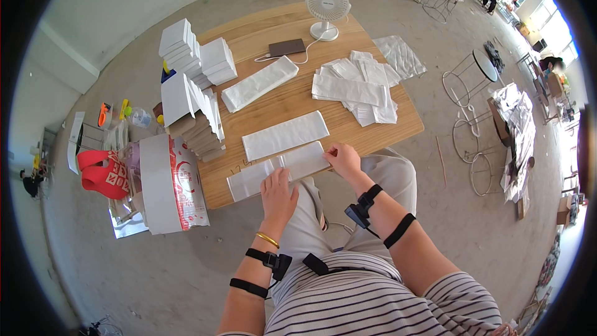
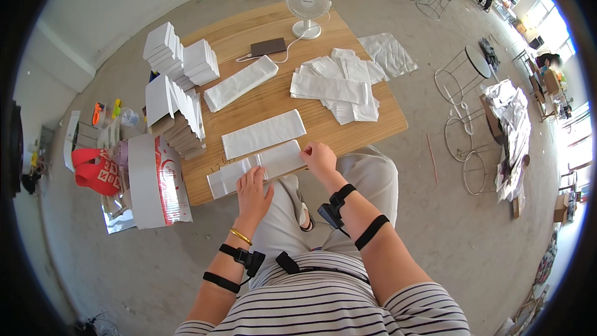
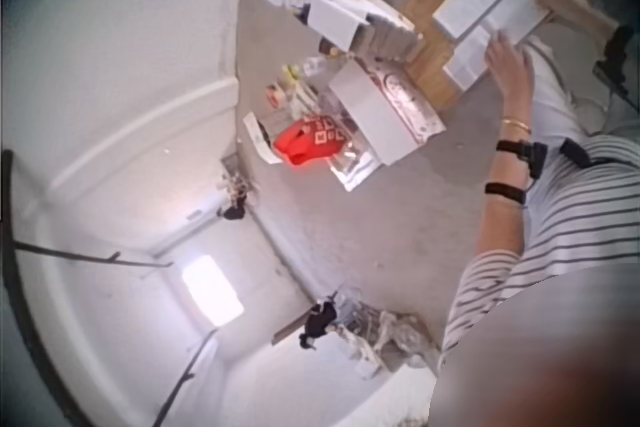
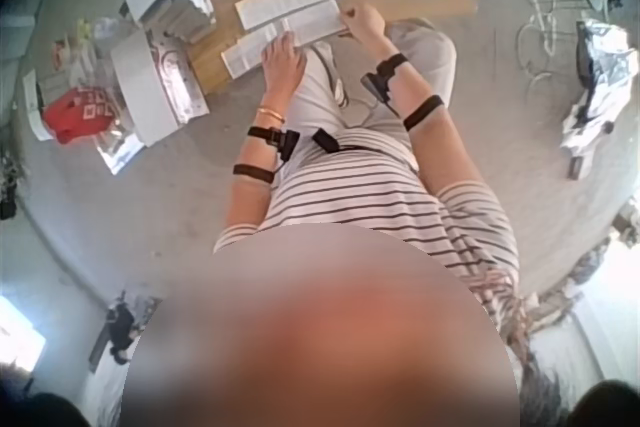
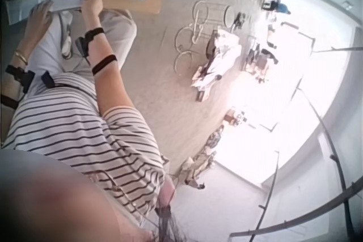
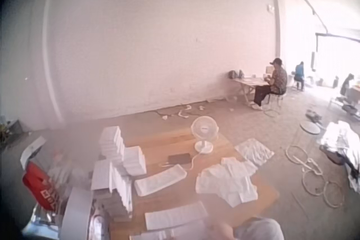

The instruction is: The person is precisely folding long strips of white fabric or protective material on a wooden table.

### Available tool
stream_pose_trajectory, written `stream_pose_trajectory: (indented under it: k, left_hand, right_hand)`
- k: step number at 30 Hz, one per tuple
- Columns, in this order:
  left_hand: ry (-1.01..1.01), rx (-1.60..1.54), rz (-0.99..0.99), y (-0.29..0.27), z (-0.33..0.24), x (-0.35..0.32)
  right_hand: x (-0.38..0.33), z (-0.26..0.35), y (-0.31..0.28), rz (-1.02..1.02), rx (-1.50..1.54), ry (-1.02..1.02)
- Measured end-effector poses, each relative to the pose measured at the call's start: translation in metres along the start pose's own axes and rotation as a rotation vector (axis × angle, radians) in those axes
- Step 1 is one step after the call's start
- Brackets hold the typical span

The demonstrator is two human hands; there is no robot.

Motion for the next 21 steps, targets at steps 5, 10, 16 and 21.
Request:
stream_pose_trajectory:
  k: [5, 10, 16, 21]
  left_hand:
    - [0.047, 0.045, 0.012, -0.001, 0.0, -0.002]
    - [0.055, 0.081, 0.021, 0.002, 0.0, -0.002]
    - [0.042, 0.066, 0.038, -0.005, -0.001, -0.002]
    - [-0.056, 0.043, -0.099, -0.025, 0.019, -0.013]
  right_hand:
    - [0.006, 0.013, 0.012, 0.003, 0.24, -0.067]
    - [0.02, 0.01, 0.036, 0.121, 0.462, 0.018]
    - [0.026, 0.009, 0.043, 0.11, 0.614, 0.043]
    - [0.014, 0.017, 0.034, 0.16, 0.679, 0.031]
Point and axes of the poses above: each hand's wrist, its own x-axis towards the middle knuckle, its own y-axis out of the palm, z = x × y, the point moved 3 cm from there along x, towards the middle knuckle, and after that the axes turned 7 degrees about -z, right-handed, at the moved point
